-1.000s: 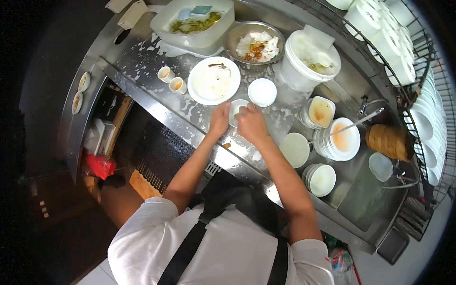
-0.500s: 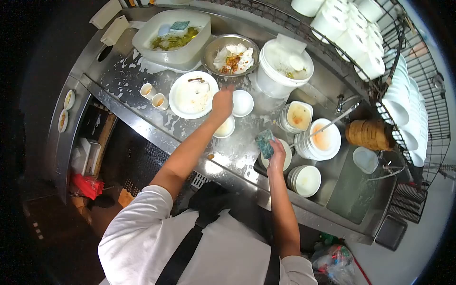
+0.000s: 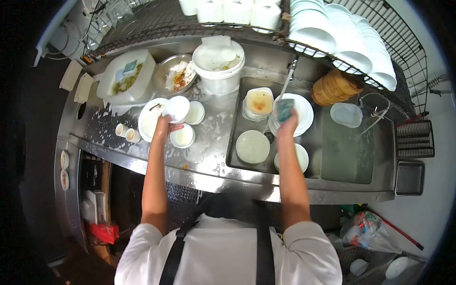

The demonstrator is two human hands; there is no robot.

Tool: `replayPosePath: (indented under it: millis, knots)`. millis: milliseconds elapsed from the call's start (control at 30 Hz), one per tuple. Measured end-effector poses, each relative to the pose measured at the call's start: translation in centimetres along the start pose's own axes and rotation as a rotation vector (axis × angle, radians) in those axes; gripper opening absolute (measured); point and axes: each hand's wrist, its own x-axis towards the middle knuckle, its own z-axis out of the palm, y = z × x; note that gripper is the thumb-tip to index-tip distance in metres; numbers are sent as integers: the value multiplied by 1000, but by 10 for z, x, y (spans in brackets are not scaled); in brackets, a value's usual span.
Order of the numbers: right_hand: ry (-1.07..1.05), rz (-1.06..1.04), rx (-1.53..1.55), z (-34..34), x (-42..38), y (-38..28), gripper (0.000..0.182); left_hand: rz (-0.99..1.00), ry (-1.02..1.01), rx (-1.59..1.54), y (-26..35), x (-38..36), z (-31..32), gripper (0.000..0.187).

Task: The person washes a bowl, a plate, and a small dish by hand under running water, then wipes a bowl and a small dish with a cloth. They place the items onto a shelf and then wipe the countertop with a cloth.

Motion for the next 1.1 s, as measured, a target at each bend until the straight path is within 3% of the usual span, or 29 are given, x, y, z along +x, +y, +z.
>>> replayPosePath:
  millis: [67, 133, 167, 200, 300, 400, 433, 500, 533, 600, 633, 667, 733, 800, 900, 1000, 1033, 1100]
  knots:
    - [89, -291, -56, -4, 84, -28, 27, 14, -32, -275, -5, -31, 13, 61]
    - [100, -266, -53, -17, 203, -34, 30, 38, -89, -472, -6, -56, 28, 62]
    - [-34, -259, -122, 1, 218, -36, 32, 59, -132, -531, -8, -66, 39, 62]
    - [-167, -249, -189, 17, 219, -43, 34, 77, -172, -589, -9, -76, 52, 63]
    - [-242, -336, -716, 74, 145, -70, 38, 3, -178, -744, -25, -82, 79, 64]
    - [-111, -234, -301, 68, 107, -62, 34, -48, -197, -822, -38, -70, 112, 59]
    - [-360, -95, -184, 44, 115, -50, 36, -70, -220, -846, -46, -64, 124, 60]
    - [-368, 84, -160, 52, 25, -39, 36, -98, -284, -840, -56, -52, 150, 62]
    - [-540, 2, -248, 45, 4, -23, 35, -138, -291, -855, -62, -45, 163, 63]
    - [-616, -267, -705, 42, -49, 4, 35, -140, -473, -830, -84, -28, 184, 62]
    - [-738, -444, -914, 45, -73, 9, 35, -207, -341, -792, -77, -36, 209, 62]
    - [-857, -686, -1079, 49, -93, 7, 35, -208, -383, -809, -81, -33, 227, 62]
    - [-851, -968, -1372, 42, -113, 14, 30, -265, -380, -789, -101, -18, 247, 60]
    - [-998, -669, -1314, 29, -101, 1, 25, -288, -370, -670, -115, -15, 250, 56]
    - [-1174, -527, -1698, 23, -76, -32, 22, -298, -298, -501, -122, -30, 268, 53]
    - [-932, -686, -1709, 11, -61, -19, 28, -311, -300, -472, -123, -40, 297, 53]
    - [-873, -669, -1459, 9, -63, -16, 23, -342, -327, -505, -118, -39, 302, 54]
    - [-921, -187, -1142, 10, -56, -15, 20, -403, -374, -540, -113, -37, 302, 55]
